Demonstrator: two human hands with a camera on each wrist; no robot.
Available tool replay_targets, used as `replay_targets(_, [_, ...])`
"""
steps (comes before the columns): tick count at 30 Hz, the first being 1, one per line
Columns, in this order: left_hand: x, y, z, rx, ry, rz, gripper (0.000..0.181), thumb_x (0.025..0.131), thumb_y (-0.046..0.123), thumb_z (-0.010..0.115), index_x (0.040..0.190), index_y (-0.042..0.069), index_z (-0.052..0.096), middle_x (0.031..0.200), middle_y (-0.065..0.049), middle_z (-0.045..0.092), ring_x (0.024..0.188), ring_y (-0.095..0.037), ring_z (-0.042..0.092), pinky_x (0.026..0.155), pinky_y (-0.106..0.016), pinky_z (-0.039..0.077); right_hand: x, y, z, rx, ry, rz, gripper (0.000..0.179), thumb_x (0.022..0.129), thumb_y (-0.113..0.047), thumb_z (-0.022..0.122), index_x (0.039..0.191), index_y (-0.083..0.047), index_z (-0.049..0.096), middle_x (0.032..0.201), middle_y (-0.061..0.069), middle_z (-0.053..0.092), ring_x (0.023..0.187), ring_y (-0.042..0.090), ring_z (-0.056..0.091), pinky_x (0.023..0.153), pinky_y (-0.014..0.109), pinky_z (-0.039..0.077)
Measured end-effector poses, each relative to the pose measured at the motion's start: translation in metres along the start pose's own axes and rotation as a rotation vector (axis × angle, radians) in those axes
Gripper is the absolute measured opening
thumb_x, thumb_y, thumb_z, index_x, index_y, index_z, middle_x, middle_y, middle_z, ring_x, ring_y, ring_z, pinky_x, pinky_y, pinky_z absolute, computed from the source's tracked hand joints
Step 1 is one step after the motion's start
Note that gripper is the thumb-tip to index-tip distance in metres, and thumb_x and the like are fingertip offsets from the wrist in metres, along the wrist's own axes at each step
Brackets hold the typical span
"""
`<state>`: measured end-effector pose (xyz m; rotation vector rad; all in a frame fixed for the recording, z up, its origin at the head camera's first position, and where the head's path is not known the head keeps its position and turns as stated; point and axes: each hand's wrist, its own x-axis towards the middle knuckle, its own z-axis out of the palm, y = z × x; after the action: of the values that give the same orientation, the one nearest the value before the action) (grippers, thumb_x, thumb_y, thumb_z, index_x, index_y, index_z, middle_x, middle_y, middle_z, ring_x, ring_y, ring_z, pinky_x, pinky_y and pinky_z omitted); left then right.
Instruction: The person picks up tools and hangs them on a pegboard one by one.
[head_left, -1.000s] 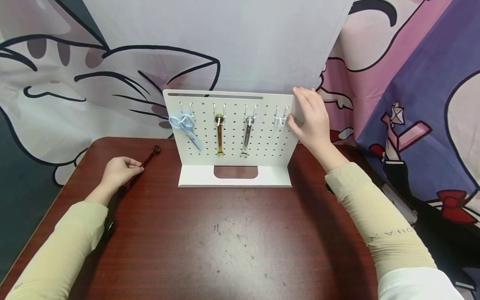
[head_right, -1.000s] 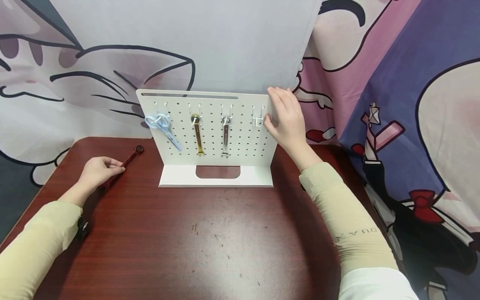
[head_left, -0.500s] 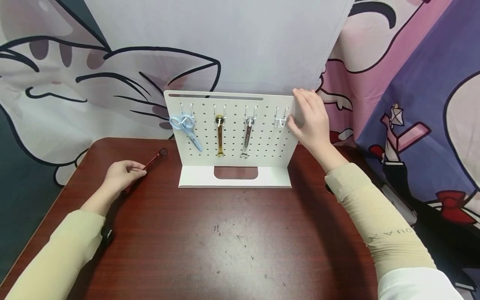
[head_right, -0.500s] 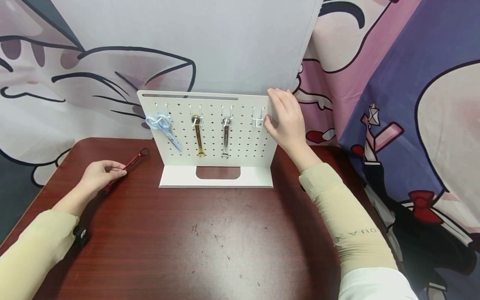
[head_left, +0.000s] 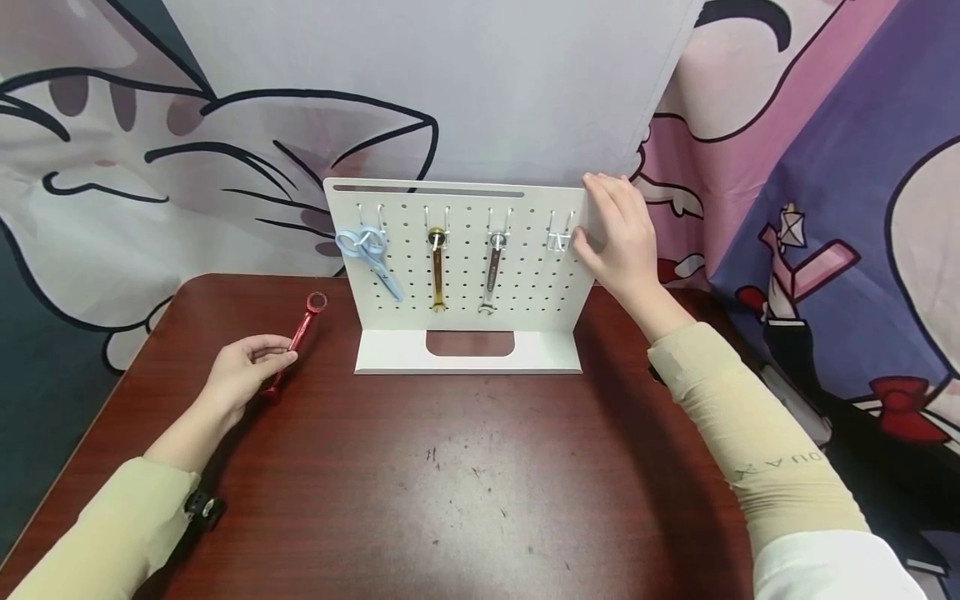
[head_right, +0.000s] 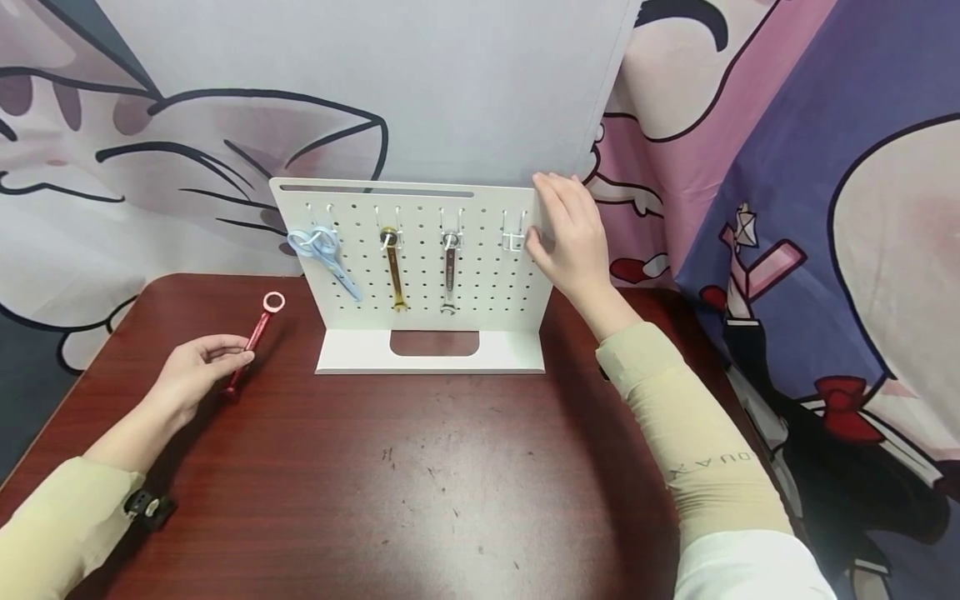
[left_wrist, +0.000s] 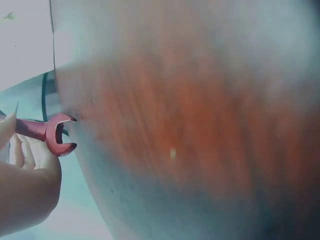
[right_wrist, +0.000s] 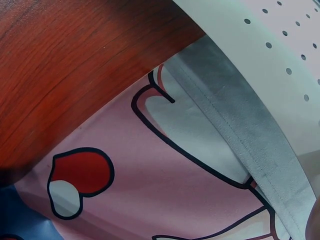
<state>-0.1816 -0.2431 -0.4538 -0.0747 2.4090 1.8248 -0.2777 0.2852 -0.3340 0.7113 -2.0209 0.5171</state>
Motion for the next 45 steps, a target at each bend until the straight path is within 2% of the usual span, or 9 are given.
replay_targets(1, [-0.002,0.001,0.002,-0.04,-0.005,0.009,0.026,0.1,0.005,0.073,0.098,0.031,0.076,0.082,0.025,0.071,0.076,0.008,0.065,0.067,-0.011,0.052,0.0,0.0,0.0,-0.002,-0.001,0.0,0.058,0.085,-0.002,0.069,0.143,0.002,0.062,0.138,0.025,0.066,0.135,0.041,0.058,0.127,0.051,0.038])
replay_targets(3, [-0.004,0.002,0.006,-0.119,-0.012,0.027,0.035,0.099,0.001,0.072,0.093,0.035,0.076,0.083,0.023,0.073,0.076,0.008,0.066,0.066,-0.011,0.053,0.0,0.0,0.0,-0.002,-0.002,0.001,0.058,0.085,-0.002,0.069,0.143,0.002,0.062,0.138,0.025,0.066,0.135,0.041,0.058,0.127,0.051,0.037])
replay_targets(6, [-0.007,0.006,0.015,-0.215,-0.028,0.051,0.037,0.098,-0.004,0.071,0.093,0.032,0.077,0.083,0.019,0.075,0.077,0.007,0.068,0.068,-0.01,0.054,0.0,0.0,0.0,0.0,-0.001,0.002,0.058,0.085,-0.002,0.069,0.143,0.002,0.062,0.138,0.025,0.066,0.134,0.041,0.059,0.127,0.05,0.037])
replay_targets(9, [-0.009,0.011,0.026,-0.247,-0.044,0.06,0.036,0.097,-0.005,0.071,0.094,0.03,0.078,0.084,0.018,0.076,0.079,0.006,0.07,0.07,-0.01,0.055,0.0,0.0,0.0,0.002,0.0,0.001,0.058,0.086,-0.002,0.068,0.143,0.002,0.062,0.138,0.025,0.066,0.134,0.041,0.058,0.128,0.048,0.036])
replay_targets(25, [-0.006,0.035,0.086,-0.245,-0.121,0.087,0.029,0.096,-0.005,0.071,0.097,0.023,0.075,0.084,0.018,0.075,0.081,0.004,0.07,0.073,-0.013,0.056,0.0,0.001,0.002,0.003,0.006,0.001,0.058,0.085,-0.002,0.068,0.142,0.002,0.063,0.138,0.025,0.066,0.135,0.041,0.058,0.129,0.047,0.036])
replay_targets(32, [0.001,0.042,0.112,-0.239,-0.154,0.084,0.016,0.096,-0.004,0.07,0.105,0.009,0.074,0.084,0.018,0.073,0.082,0.003,0.068,0.073,-0.015,0.055,-0.001,0.001,0.001,-0.005,0.002,0.008,0.058,0.086,-0.003,0.068,0.143,0.002,0.062,0.139,0.025,0.066,0.135,0.041,0.058,0.129,0.046,0.035])
replay_targets(37, [0.005,0.048,0.132,-0.25,-0.186,0.079,0.014,0.097,-0.004,0.07,0.108,0.003,0.073,0.083,0.018,0.073,0.081,0.003,0.067,0.072,-0.016,0.054,-0.001,0.0,0.001,-0.004,0.0,0.013,0.058,0.085,-0.003,0.068,0.143,0.002,0.062,0.139,0.025,0.066,0.136,0.04,0.058,0.129,0.046,0.035])
replay_targets(42, [0.01,0.054,0.153,-0.241,-0.211,0.087,0.02,0.097,-0.003,0.07,0.116,-0.01,0.069,0.083,0.018,0.072,0.083,0.003,0.066,0.075,-0.015,0.053,-0.001,0.001,0.001,-0.002,-0.001,0.012,0.058,0.086,-0.003,0.068,0.143,0.002,0.062,0.139,0.025,0.066,0.136,0.04,0.058,0.128,0.048,0.036])
replay_targets(45, [0.012,0.06,0.166,-0.244,-0.231,0.088,0.027,0.097,-0.002,0.069,0.121,-0.015,0.066,0.083,0.017,0.071,0.081,0.003,0.064,0.069,-0.014,0.05,-0.001,0.001,0.001,-0.007,-0.003,0.014,0.058,0.086,-0.003,0.068,0.143,0.002,0.062,0.139,0.025,0.066,0.136,0.04,0.058,0.128,0.047,0.036])
